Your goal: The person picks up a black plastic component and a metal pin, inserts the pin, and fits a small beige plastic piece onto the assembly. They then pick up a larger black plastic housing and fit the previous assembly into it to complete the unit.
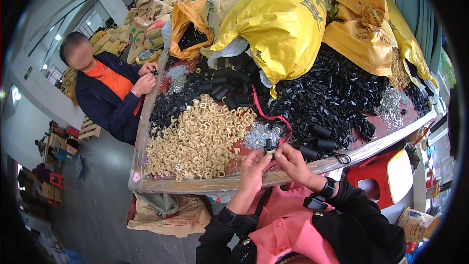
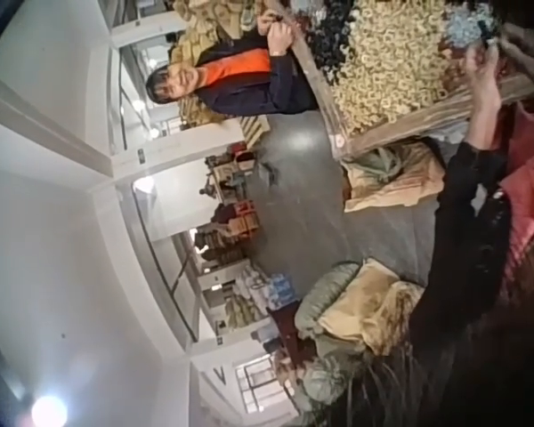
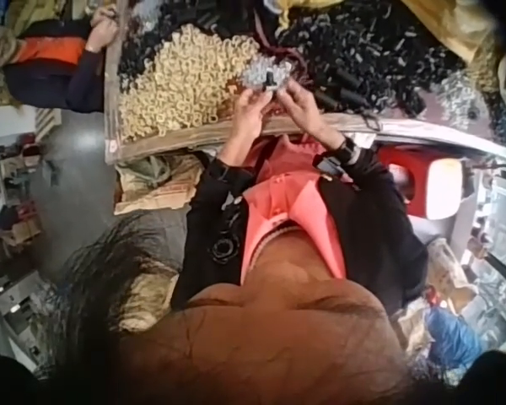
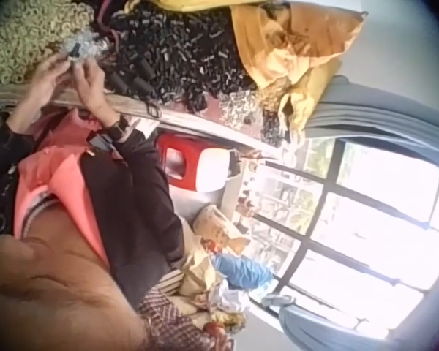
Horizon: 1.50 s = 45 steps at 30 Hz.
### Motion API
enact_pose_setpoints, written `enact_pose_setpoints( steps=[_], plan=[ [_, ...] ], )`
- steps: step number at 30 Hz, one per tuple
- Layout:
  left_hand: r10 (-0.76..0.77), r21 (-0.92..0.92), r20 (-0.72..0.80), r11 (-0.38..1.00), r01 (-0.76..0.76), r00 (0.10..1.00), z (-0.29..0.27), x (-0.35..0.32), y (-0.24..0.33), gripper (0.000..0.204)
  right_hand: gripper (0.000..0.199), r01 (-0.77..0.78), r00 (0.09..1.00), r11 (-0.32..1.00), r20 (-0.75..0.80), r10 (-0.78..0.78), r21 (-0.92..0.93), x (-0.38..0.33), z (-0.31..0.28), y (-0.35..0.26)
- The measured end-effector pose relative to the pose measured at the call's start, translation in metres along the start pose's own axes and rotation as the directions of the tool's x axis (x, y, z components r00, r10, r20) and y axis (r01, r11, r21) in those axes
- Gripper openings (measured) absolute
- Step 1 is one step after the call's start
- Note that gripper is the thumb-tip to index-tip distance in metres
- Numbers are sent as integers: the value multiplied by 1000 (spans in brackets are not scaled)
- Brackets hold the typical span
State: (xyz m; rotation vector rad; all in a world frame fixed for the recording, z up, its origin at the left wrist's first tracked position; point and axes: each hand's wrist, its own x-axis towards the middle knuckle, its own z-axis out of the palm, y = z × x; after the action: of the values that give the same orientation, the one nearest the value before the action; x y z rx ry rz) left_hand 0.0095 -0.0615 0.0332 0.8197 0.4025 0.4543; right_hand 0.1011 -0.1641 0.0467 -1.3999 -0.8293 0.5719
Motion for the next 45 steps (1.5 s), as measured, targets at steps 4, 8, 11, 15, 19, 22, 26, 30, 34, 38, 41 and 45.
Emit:
enact_pose_setpoints(
  steps=[4, 8, 11, 15, 19, 22, 26, 30, 34, 38, 41, 45],
  plan=[
    [-14, 13, 6, 1000, 14, 1000, -7, 2, -4, 16, 20, 1, 998, 973, 68, 16, -232, -7, 0, -3],
    [-37, -17, 11, 999, 37, 999, 1, -2, -7, 14, 19, 146, 982, 977, -98, -162, -158, -3, 2, -1],
    [-84, -39, 20, 996, 84, 996, -3, -1, -8, 13, 13, 97, 995, 971, -14, -102, -219, -2, -6, -1],
    [-132, -120, 69, 983, 140, 989, -3, 0, -7, 14, 11, 313, 937, 863, -20, -349, -397, 6, -9, -4],
    [-175, -200, 195, 956, 214, 965, -2, -2, 3, 16, 19, 475, 841, 714, 27, -541, -514, 6, -9, -7],
    [-182, -198, 205, 955, 223, 962, -6, 1, 8, 17, 22, 536, 806, 656, 91, -585, -531, 14, -9, -7],
    [-121, -101, 111, 986, 132, 987, -11, 11, 20, 19, 22, 570, 793, 673, 100, -601, -472, 37, -4, -8],
    [6, 54, 49, 998, -9, 999, -31, 21, 35, 20, 19, 518, 827, 742, 30, -561, -425, 94, -1, -7],
    [48, 183, 25, 982, -52, 999, -51, 32, 37, 20, 18, 450, 834, 607, 67, -547, -655, 173, 3, 33],
    [72, 192, -22, 979, -66, 997, -57, 32, 44, 20, 30, 156, 962, 365, 58, -265, -918, 213, 17, 79],
    [84, 173, -61, 982, -72, 995, -58, 28, 50, 19, 34, -5, 1000, 313, 0, 16, -950, 213, 17, 93],
    [122, 149, -97, 983, -107, 988, -65, 26, 54, 19, 36, 265, 934, 355, 148, -324, -896, 194, 8, 63]
  ],
)
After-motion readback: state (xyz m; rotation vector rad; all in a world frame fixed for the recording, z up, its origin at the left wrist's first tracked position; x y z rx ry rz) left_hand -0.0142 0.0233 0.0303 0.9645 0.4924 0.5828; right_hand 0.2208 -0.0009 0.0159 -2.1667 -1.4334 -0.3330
